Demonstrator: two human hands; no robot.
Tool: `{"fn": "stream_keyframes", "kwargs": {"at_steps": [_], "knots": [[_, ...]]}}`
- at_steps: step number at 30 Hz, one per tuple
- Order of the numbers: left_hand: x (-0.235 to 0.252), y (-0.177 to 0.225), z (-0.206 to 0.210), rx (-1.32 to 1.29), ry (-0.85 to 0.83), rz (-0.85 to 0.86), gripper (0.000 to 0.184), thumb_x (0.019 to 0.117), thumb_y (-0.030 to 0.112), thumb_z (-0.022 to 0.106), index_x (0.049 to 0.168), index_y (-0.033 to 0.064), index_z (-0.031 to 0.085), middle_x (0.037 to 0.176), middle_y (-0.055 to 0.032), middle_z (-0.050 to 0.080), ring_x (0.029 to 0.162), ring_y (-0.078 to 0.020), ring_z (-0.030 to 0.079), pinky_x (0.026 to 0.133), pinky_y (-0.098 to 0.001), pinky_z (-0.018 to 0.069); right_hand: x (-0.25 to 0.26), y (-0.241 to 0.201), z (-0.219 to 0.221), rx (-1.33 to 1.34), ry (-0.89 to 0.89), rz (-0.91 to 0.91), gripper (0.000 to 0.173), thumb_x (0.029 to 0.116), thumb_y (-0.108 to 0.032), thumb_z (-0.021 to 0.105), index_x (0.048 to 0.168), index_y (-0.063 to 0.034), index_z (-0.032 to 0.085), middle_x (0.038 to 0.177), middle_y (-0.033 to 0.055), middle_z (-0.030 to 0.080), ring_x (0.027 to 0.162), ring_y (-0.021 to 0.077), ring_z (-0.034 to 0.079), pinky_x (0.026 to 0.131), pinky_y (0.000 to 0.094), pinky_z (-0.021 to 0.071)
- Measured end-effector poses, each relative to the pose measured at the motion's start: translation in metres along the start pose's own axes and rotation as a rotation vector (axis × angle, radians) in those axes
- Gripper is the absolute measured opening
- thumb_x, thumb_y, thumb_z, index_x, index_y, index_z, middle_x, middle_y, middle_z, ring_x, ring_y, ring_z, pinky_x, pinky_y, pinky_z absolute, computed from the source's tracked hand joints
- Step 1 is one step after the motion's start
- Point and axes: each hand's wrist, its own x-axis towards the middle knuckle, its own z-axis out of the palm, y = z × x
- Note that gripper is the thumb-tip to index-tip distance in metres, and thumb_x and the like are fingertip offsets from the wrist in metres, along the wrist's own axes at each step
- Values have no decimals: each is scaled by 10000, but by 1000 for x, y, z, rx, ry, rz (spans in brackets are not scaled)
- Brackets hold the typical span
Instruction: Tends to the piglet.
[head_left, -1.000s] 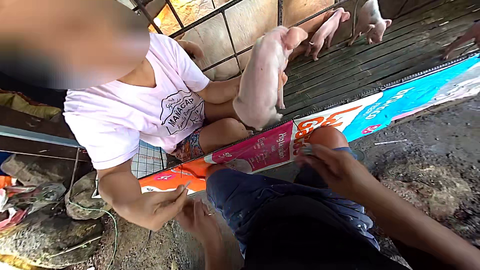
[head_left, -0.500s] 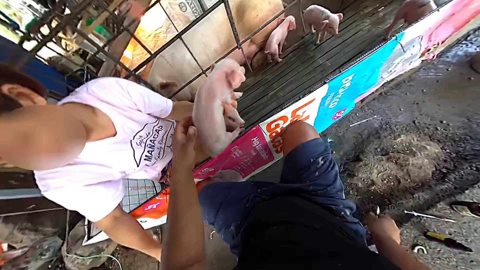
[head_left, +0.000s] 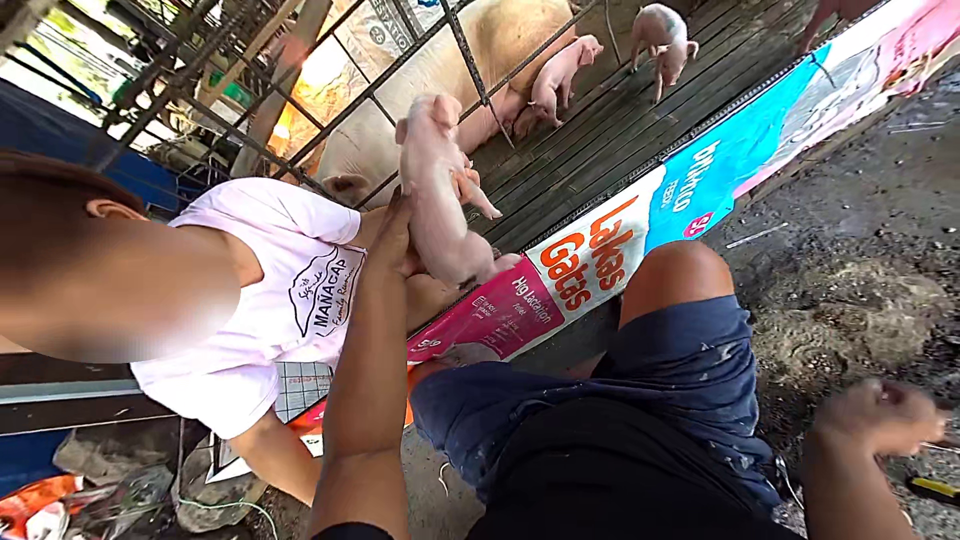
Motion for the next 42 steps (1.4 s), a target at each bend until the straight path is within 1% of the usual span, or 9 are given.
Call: {"fn": "stream_keyframes", "kwargs": {"at_steps": [4,7,10,12,18,23,33,36,42], "knots": [[3,7,9,-140,-83,3,548,1088,502,323,1442,117,488,1290,-89,645,1183,-178,625,1020,-415,531,21,-198,-36,486,-107,-684,395,1047,-169,511,1277,146,566,1298,354,576,1239,382,578,1057,452,484],[4,15,20,-227,-102,-48,540,1057,527,417,1410,132,522,1250,-82,665,1163,-193,637,1004,-442,539,-31,-348,-53,587,-448,-1007,361,1054,-182,531,1240,118,606,1234,314,630,1154,370,639,1005,516,520],[22,13,45,-108,-93,-13,621,1046,625,333,1410,166,541,1236,-47,687,1151,-168,654,1002,-426,552,-87,-462,-24,617,-953,-904,434,1063,-384,512,1255,-16,641,1111,150,712,1016,237,707,913,480,585],[36,8,54,-61,-139,-60,739,1013,711,267,1446,172,527,1283,-72,676,1184,-201,644,1015,-467,543,-115,-505,7,634,-1171,-711,552,1052,-513,483,1302,-37,608,1085,162,705,948,264,712,832,497,598],[58,-8,71,-10,39,-145,568,1074,561,325,1361,139,575,1199,-77,696,1106,-200,667,945,-453,562,-138,-524,38,447,-1057,-734,816,879,-595,706,1478,-89,478,1296,208,649,1194,363,635,1015,626,494],[63,-11,72,38,91,-173,589,1074,577,304,1345,121,560,1137,-99,694,1037,-224,672,882,-455,564,-135,-531,37,481,-1063,-878,883,716,-342,898,1446,-59,489,1287,199,651,1192,347,633,1019,610,501],[42,74,92,-28,284,300,463,1056,295,564,1427,49,439,1169,-127,642,996,-195,664,857,-380,577,-131,-568,-41,863,-960,-1107,967,634,-113,893,1497,-95,456,1281,162,662,1107,256,685,940,494,593],[45,104,98,-183,136,385,409,1065,348,533,1405,120,517,1100,-101,703,980,-208,696,861,-406,590,-124,-581,-81,960,-932,-1178,954,648,-67,867,1508,-103,455,1233,153,678,1047,238,698,899,453,610],[53,131,96,-96,-181,314,611,1058,461,498,1577,232,272,1307,-118,654,1183,-275,655,987,-477,558,-103,-583,-129,903,-806,-1337,872,666,-81,845,1468,-67,503,1222,124,695,1026,197,707,890,397,612]]}}
